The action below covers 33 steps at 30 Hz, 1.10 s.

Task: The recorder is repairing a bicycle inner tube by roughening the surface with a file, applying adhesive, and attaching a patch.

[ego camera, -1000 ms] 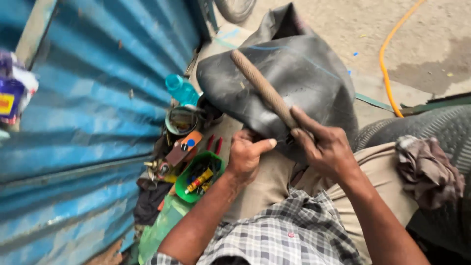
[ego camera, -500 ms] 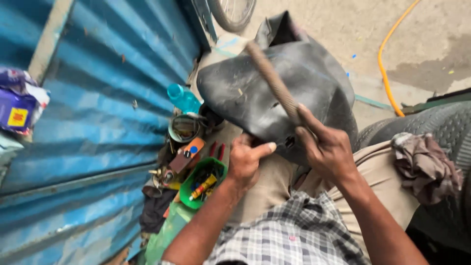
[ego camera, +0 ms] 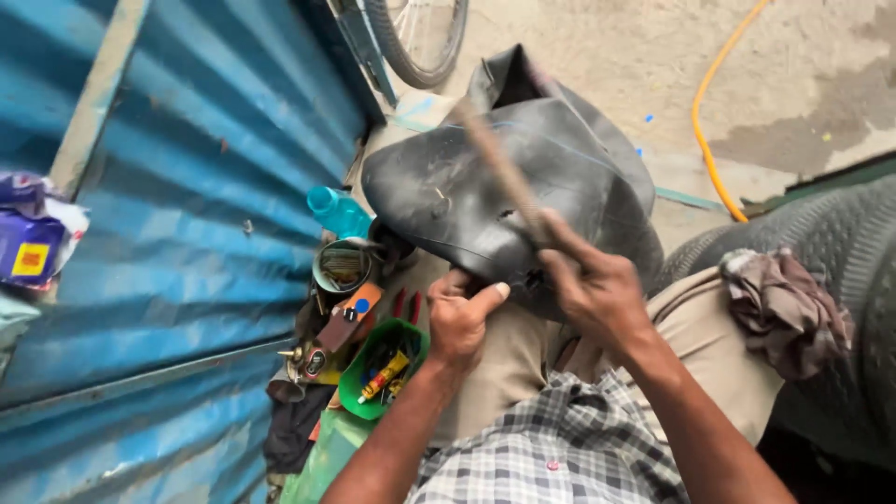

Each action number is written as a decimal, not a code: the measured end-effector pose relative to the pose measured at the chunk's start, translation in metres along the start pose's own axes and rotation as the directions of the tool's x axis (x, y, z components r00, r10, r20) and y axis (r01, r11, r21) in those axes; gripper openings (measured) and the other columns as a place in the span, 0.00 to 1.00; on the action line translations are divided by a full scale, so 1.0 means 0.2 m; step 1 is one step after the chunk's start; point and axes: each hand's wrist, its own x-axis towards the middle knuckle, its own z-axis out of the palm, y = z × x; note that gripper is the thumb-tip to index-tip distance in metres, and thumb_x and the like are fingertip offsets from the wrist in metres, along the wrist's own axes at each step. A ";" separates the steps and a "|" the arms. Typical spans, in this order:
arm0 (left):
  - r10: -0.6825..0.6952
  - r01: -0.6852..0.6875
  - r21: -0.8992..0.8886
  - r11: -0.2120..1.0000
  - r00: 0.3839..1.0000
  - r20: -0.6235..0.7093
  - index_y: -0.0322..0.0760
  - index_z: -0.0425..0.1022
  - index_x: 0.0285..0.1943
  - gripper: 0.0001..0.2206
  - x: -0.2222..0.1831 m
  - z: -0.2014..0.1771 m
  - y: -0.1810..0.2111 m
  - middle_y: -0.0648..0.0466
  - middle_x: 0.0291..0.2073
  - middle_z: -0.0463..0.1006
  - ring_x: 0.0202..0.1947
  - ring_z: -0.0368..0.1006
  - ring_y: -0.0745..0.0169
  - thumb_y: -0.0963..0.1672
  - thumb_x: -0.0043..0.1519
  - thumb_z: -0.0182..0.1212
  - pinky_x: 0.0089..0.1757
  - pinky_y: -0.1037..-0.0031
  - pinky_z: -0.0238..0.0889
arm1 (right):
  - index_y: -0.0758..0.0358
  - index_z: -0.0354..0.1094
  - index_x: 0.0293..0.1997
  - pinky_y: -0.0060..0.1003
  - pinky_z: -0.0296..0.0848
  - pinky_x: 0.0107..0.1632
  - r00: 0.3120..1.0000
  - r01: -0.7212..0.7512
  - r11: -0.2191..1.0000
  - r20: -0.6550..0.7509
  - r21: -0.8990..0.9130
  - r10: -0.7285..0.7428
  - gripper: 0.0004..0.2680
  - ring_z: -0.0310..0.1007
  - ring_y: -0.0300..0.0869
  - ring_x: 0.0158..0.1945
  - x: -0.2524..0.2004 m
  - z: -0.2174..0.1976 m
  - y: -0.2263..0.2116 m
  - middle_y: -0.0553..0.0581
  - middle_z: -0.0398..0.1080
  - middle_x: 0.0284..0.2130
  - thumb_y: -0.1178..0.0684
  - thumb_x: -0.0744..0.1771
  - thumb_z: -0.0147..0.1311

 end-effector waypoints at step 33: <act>0.183 -0.125 0.476 0.870 0.980 -0.076 0.22 0.79 0.36 0.07 0.02 -0.39 -0.52 0.47 0.43 0.76 0.46 0.74 0.58 0.35 0.54 0.75 0.48 0.69 0.70 | 0.60 0.65 0.76 0.34 0.57 0.26 0.904 -0.426 0.848 0.104 0.316 0.415 0.19 0.56 0.34 0.24 -0.18 -0.21 0.24 0.50 0.64 0.25 0.56 0.72 0.52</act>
